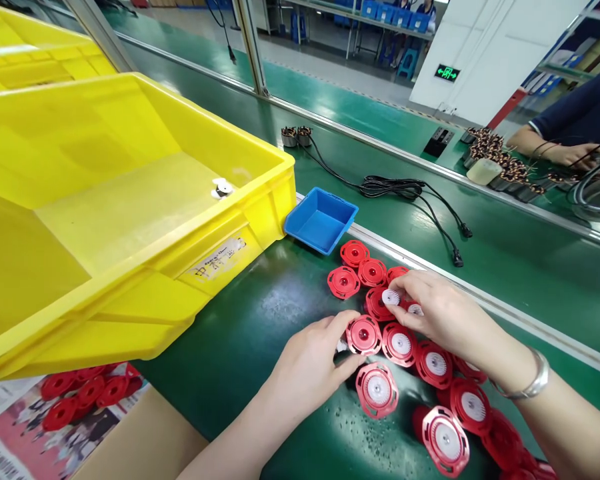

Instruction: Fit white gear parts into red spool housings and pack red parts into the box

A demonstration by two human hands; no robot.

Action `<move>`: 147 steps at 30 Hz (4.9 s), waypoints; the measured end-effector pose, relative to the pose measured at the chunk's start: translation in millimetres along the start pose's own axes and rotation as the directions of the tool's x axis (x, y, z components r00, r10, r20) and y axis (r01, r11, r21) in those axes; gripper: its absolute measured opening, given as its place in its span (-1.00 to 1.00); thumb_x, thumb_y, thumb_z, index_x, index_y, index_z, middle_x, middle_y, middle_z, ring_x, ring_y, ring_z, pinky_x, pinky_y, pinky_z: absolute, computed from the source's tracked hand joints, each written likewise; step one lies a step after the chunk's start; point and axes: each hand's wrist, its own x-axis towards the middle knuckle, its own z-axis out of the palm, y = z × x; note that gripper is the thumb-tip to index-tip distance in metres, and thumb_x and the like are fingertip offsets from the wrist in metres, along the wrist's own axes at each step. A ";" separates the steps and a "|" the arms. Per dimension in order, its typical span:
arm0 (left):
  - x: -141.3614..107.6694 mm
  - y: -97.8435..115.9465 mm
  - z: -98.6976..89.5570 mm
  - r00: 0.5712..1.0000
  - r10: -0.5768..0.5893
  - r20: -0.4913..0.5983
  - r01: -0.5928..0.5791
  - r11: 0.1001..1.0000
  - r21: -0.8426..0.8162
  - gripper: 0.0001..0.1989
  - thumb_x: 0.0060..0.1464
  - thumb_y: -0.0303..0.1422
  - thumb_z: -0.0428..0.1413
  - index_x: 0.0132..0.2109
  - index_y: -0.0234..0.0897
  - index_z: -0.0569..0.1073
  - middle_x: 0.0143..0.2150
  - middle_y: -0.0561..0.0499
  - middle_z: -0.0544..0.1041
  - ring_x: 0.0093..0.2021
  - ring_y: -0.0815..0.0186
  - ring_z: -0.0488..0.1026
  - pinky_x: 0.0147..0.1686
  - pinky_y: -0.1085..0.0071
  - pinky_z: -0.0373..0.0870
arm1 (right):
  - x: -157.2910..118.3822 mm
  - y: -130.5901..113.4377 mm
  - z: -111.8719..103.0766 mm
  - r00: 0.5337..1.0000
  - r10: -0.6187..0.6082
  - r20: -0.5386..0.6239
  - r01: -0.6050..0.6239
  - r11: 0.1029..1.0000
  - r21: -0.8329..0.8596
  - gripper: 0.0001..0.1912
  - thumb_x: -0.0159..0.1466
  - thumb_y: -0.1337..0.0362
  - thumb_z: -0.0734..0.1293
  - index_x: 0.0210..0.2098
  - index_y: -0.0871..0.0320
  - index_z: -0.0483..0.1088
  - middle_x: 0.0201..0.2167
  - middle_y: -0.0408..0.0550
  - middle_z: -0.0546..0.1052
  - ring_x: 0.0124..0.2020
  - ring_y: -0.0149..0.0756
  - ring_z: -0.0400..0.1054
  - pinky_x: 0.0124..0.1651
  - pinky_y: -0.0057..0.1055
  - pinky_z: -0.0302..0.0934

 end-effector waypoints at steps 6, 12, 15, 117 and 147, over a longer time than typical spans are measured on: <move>0.2 0.5 -0.6 1.000 -0.005 0.015 0.005 1.000 0.011 -0.59 0.18 -0.27 0.18 0.15 -0.02 0.32 -0.02 0.09 0.55 -0.08 0.15 0.51 -0.13 0.23 0.44 | 0.7 -0.2 -4.0 0.998 0.030 0.047 -0.032 0.999 0.038 -0.83 0.43 0.19 0.22 -0.16 0.16 0.35 -0.28 -0.03 0.48 -0.27 -0.23 0.37 -0.17 -0.28 0.31; -0.4 1.4 -0.4 1.000 -0.008 0.021 0.007 1.000 0.023 -0.60 0.19 -0.26 0.17 0.15 -0.03 0.31 -0.03 0.09 0.55 -0.10 0.14 0.51 -0.15 0.23 0.43 | -0.5 -1.1 -6.7 0.997 0.031 0.071 -0.035 0.998 0.051 -0.82 0.42 0.17 0.23 -0.13 0.15 0.35 -0.26 -0.04 0.46 -0.26 -0.24 0.37 -0.18 -0.29 0.30; -0.4 1.5 -0.1 1.000 -0.004 0.021 0.004 1.000 0.020 -0.60 0.19 -0.26 0.17 0.15 -0.02 0.31 -0.04 0.10 0.55 -0.10 0.14 0.51 -0.16 0.23 0.43 | 0.4 -1.4 -7.6 0.997 0.030 0.071 -0.034 0.998 0.062 -0.79 0.44 0.15 0.20 -0.15 0.16 0.35 -0.29 -0.05 0.46 -0.28 -0.25 0.37 -0.19 -0.29 0.29; 2.8 -2.7 -0.5 0.999 0.034 -0.016 -0.032 0.993 0.116 -0.49 0.17 -0.18 0.18 0.23 -0.16 0.35 -0.09 -0.05 0.51 -0.13 0.10 0.52 -0.16 0.20 0.49 | -21.7 -51.2 1.8 0.980 -0.151 0.132 0.150 0.988 0.024 -0.63 0.45 0.35 0.12 0.22 0.18 0.24 0.13 0.19 0.37 0.06 -0.07 0.37 0.01 -0.14 0.45; 4.7 -7.6 7.1 0.997 0.014 -0.077 -0.011 0.999 0.044 -0.52 0.12 -0.18 0.23 0.17 -0.03 0.39 -0.12 0.02 0.52 -0.17 0.15 0.52 -0.19 0.25 0.47 | -57.7 -48.6 2.9 0.958 0.137 -0.254 -0.030 0.923 0.384 -0.72 0.33 0.42 0.22 0.02 0.12 0.34 -0.48 -0.12 0.47 -0.33 -0.26 0.42 -0.24 -0.33 0.37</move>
